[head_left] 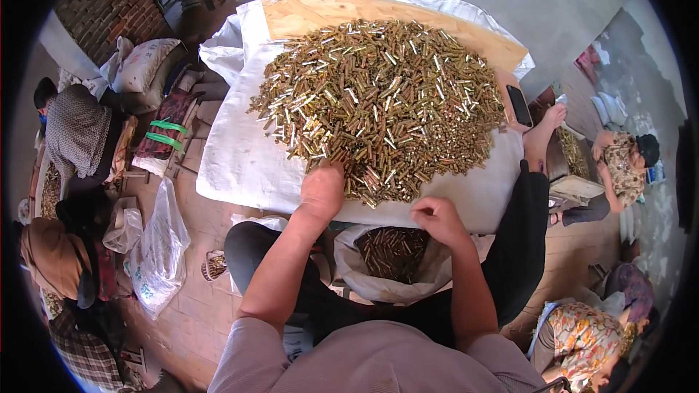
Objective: The person sorts and inspects small metallic tubes by hand, moving them from a large pile into a smaller container.
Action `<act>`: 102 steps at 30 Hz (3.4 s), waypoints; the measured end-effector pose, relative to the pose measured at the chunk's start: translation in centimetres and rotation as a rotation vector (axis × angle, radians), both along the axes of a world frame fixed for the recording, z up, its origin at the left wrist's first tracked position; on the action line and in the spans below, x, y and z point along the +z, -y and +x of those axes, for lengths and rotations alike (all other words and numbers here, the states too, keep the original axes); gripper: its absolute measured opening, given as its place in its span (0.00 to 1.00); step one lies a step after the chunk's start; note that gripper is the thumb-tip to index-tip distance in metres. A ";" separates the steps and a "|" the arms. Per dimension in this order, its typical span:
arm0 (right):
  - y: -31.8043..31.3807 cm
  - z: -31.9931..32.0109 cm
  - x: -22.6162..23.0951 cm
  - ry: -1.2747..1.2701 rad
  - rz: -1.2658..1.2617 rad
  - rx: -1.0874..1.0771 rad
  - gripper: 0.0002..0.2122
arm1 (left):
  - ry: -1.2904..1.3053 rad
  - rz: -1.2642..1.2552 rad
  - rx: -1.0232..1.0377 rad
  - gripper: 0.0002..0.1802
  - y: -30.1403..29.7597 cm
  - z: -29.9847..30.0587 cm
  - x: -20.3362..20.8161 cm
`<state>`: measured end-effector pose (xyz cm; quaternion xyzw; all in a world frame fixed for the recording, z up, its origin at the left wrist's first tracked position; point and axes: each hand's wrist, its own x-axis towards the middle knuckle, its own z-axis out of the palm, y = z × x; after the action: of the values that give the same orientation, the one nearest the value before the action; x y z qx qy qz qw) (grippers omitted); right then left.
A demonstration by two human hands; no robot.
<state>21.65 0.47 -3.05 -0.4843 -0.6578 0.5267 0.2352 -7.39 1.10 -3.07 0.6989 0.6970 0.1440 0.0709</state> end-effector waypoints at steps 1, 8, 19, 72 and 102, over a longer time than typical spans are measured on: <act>-0.2 0.5 -0.9 0.069 0.265 -0.120 0.06 | 0.003 0.000 -0.005 0.06 -0.1 0.2 -0.2; -1.1 -0.3 -2.2 0.336 0.602 -0.260 0.06 | 0.023 -0.027 0.036 0.04 -0.4 0.5 -0.8; -0.5 -1.1 -2.4 0.297 0.634 -0.251 0.05 | 1.263 -0.299 0.049 0.13 -0.3 0.9 1.6; 1.6 -2.8 -0.8 -0.902 -0.406 -0.266 0.07 | 1.863 -0.516 -0.101 0.10 2.9 7.1 0.9; 2.4 -3.7 -0.1 -1.101 -0.339 -0.293 0.07 | 1.924 -0.415 -0.057 0.04 3.6 8.6 2.6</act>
<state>17.95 -1.94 -3.16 -0.2566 -0.2719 0.7601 0.5315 1.18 -2.50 -0.52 0.2737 0.3362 0.5246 0.7327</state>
